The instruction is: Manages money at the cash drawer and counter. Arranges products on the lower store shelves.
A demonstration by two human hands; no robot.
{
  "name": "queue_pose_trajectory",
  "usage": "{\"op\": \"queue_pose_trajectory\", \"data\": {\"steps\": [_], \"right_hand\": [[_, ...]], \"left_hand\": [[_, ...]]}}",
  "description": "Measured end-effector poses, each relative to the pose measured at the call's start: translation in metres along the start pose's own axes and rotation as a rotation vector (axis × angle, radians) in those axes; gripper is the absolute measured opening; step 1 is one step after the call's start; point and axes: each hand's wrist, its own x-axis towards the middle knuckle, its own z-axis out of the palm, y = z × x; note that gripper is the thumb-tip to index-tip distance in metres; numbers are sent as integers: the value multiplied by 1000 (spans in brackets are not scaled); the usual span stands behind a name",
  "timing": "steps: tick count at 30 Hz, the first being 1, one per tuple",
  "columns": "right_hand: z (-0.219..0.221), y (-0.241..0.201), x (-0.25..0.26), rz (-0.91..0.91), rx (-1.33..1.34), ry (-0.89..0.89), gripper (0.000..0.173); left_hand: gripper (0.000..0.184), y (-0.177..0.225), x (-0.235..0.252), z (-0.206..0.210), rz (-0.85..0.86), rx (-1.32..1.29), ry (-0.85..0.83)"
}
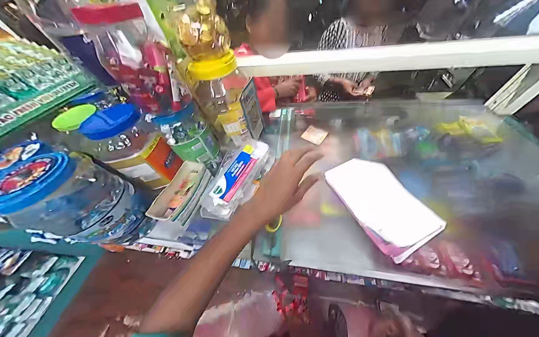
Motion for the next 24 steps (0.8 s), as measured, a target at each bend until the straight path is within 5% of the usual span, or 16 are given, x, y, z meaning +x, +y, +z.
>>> {"op": "queue_pose_trajectory", "data": {"steps": [3, 7, 9, 12, 17, 20, 22, 24], "right_hand": [[54, 40, -13, 58, -403, -22, 41], [78, 127, -3, 243, -1007, -337, 51], [61, 194, 1, 565, -1093, -510, 54], [3, 331, -2, 700, -1161, -611, 48], [-73, 528, 1, 840, -1263, -605, 32], [-91, 628, 12, 683, -1258, -279, 57], [-102, 686, 19, 362, -1308, -206, 76], [-116, 736, 22, -9, -1252, -269, 75]], "left_hand": [[30, 31, -140, -18, 13, -374, 97], [28, 21, -326, 70, -595, -598, -46], [30, 14, -414, 131, -884, -538, -230], [33, -3, -512, 212, -1142, -557, -386], [33, -59, -586, 343, -1287, -552, -289], [38, -117, -598, 424, -1249, -563, -338], [44, -154, -600, 466, -1167, -577, -464], [45, -191, -614, 501, -1132, -623, -614]]}}
